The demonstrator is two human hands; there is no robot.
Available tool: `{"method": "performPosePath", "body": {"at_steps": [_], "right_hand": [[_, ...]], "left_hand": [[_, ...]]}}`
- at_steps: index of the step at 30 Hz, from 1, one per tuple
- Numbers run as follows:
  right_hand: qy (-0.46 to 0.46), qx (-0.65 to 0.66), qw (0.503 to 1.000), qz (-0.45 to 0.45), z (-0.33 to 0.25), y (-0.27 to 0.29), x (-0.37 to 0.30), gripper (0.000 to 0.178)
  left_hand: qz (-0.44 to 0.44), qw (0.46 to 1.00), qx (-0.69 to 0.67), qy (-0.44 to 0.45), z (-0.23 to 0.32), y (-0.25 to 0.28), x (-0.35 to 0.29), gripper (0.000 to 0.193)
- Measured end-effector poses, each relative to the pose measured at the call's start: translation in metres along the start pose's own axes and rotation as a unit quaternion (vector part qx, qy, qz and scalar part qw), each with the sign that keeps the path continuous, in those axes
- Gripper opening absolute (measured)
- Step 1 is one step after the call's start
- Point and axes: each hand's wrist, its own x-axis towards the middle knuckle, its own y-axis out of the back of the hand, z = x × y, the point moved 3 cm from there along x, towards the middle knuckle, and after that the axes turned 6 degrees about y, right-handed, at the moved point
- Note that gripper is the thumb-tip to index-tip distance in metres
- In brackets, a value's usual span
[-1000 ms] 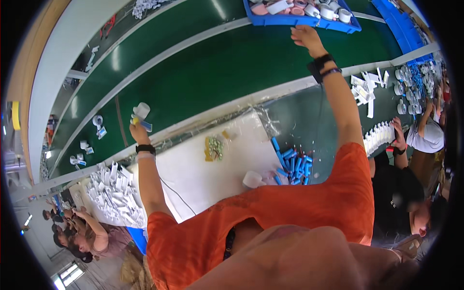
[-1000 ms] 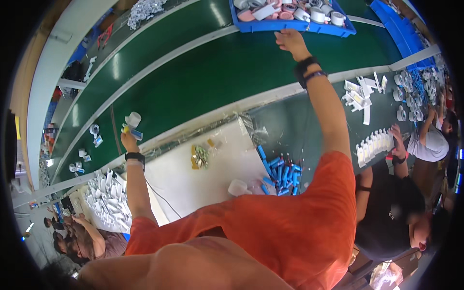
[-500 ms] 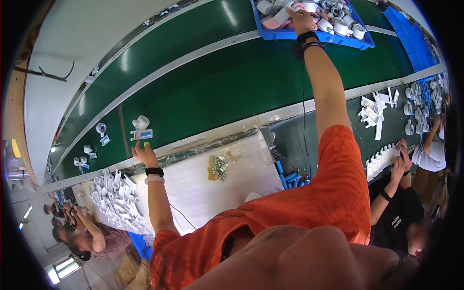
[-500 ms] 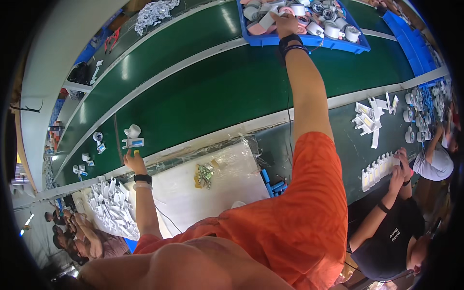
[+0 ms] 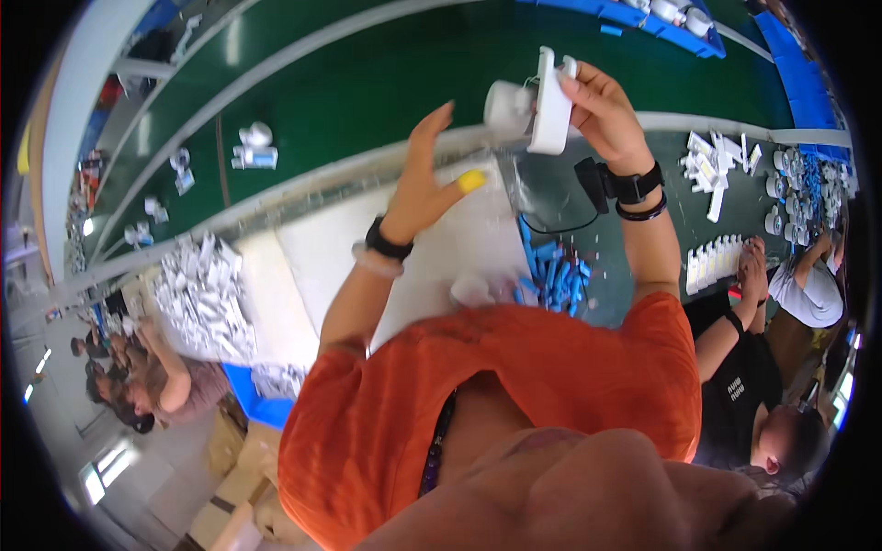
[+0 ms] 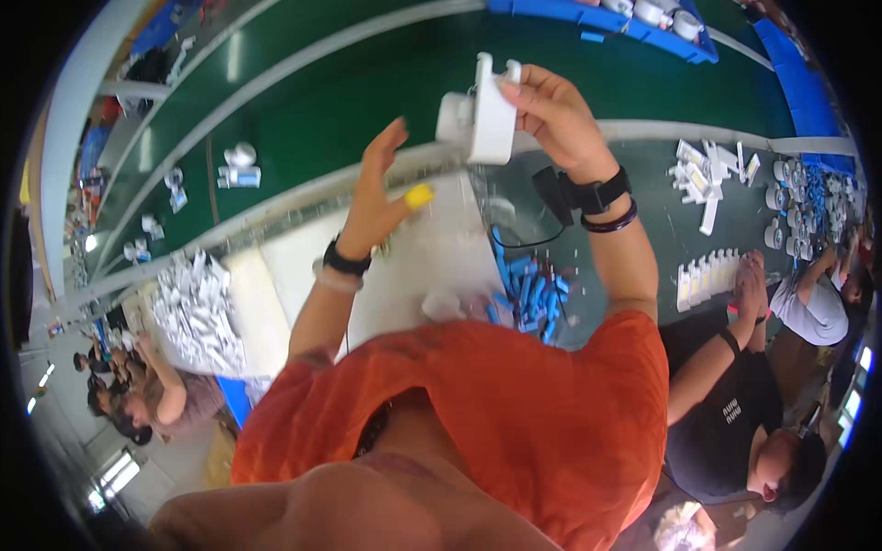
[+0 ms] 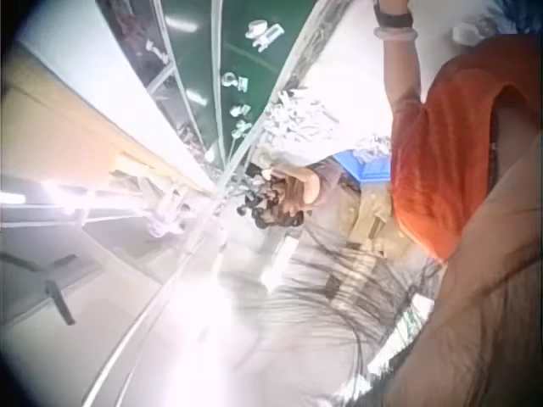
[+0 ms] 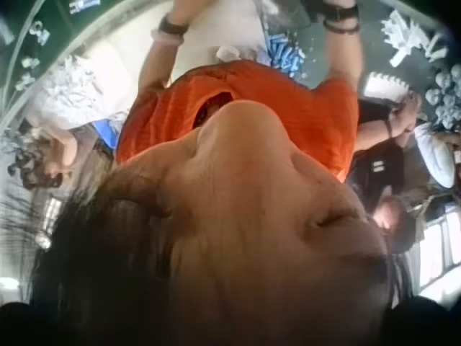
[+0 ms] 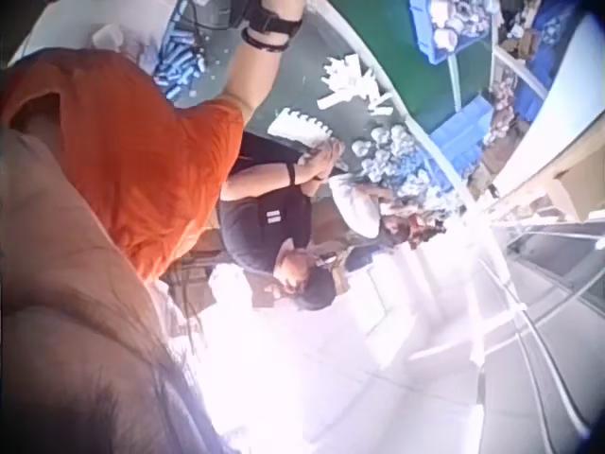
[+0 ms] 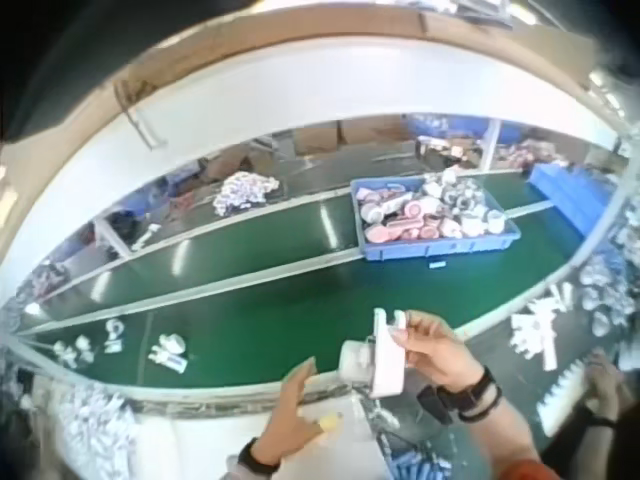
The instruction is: Assembling small electronic components at a production line workstation.
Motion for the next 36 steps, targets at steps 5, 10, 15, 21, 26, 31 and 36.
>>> {"method": "performPosePath", "body": {"at_steps": [5, 10, 15, 21, 26, 31, 36], "right_hand": [[-0.067, 0.093, 0.992, -0.052, 0.035, -0.058, -0.083, 0.036], [-0.094, 0.137, 0.985, -0.041, 0.052, -0.079, -0.14, 0.038], [-0.101, -0.124, 0.986, -0.039, 0.055, -0.132, -0.176, 0.039], [-0.248, 0.01, 0.968, -0.034, 0.086, -0.182, -0.209, 0.033], [-0.293, 0.078, 0.953, 0.017, 0.117, -0.224, -0.231, 0.029], [-0.321, 0.079, 0.943, 0.03, 0.132, -0.228, -0.238, 0.03], [-0.297, 0.082, 0.95, 0.055, 0.14, -0.233, -0.241, 0.032]], "left_hand": [[-0.184, 0.922, -0.304, 0.155, 0.007, -0.037, -0.048, 0.076], [-0.221, 0.916, -0.293, 0.163, 0.029, -0.021, -0.097, 0.062], [-0.29, 0.932, -0.177, 0.123, 0.033, 0.01, -0.147, 0.051], [-0.376, 0.871, -0.258, 0.183, 0.019, 0.02, -0.212, 0.043], [-0.271, 0.91, -0.251, 0.187, 0.013, 0.019, -0.249, 0.031], [-0.204, 0.906, -0.299, 0.221, 0.009, 0.021, -0.265, 0.019], [-0.157, 0.937, -0.261, 0.169, 0.007, 0.021, -0.263, 0.02]]}}
